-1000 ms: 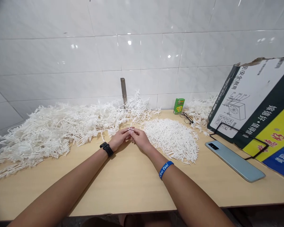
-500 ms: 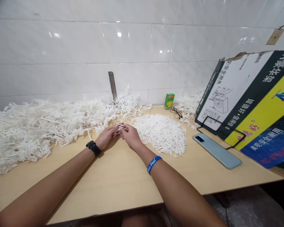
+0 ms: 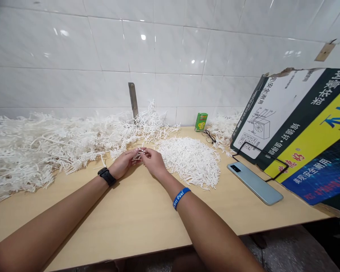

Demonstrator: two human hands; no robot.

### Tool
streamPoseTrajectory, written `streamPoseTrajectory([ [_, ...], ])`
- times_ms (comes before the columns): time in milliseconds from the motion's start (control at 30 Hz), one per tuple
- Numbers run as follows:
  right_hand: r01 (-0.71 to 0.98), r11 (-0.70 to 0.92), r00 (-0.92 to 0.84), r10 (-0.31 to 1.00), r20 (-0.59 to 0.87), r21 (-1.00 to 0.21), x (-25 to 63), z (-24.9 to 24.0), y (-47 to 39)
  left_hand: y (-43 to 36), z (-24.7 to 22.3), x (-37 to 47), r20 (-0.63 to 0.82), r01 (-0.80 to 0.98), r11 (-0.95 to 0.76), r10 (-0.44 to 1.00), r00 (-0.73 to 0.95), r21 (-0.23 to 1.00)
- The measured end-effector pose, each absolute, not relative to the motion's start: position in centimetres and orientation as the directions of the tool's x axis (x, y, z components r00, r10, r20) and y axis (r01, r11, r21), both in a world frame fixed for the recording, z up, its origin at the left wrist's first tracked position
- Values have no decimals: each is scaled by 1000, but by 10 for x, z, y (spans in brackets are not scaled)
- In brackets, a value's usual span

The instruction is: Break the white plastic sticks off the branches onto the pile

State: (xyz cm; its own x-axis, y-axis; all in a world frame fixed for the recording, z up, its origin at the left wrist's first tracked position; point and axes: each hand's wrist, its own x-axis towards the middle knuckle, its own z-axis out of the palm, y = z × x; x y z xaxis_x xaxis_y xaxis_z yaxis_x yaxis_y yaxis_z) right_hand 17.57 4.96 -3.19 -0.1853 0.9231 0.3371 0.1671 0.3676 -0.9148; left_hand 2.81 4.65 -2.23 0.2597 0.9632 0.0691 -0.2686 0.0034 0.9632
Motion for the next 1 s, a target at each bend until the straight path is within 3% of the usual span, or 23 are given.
streamPoseTrajectory([
  [300, 402, 439, -240, 897, 371, -803, 175, -29, 44, 41, -20, 26, 74, -250, -14, 970, 233, 968],
  [533, 297, 408, -269, 903, 335, -863, 176, -30, 45, 38, -20, 27, 85, -190, -41, 970, 228, 981],
  [767, 270, 412, -265, 901, 345, -870, 176, -32, 44, 30, -11, 33, 103, -7, -106, 945, 311, 994],
  [1000, 325, 423, -311, 892, 327, -846, 178, -26, 42, 32, -16, 34, 129, -53, -120, 968, 214, 991],
])
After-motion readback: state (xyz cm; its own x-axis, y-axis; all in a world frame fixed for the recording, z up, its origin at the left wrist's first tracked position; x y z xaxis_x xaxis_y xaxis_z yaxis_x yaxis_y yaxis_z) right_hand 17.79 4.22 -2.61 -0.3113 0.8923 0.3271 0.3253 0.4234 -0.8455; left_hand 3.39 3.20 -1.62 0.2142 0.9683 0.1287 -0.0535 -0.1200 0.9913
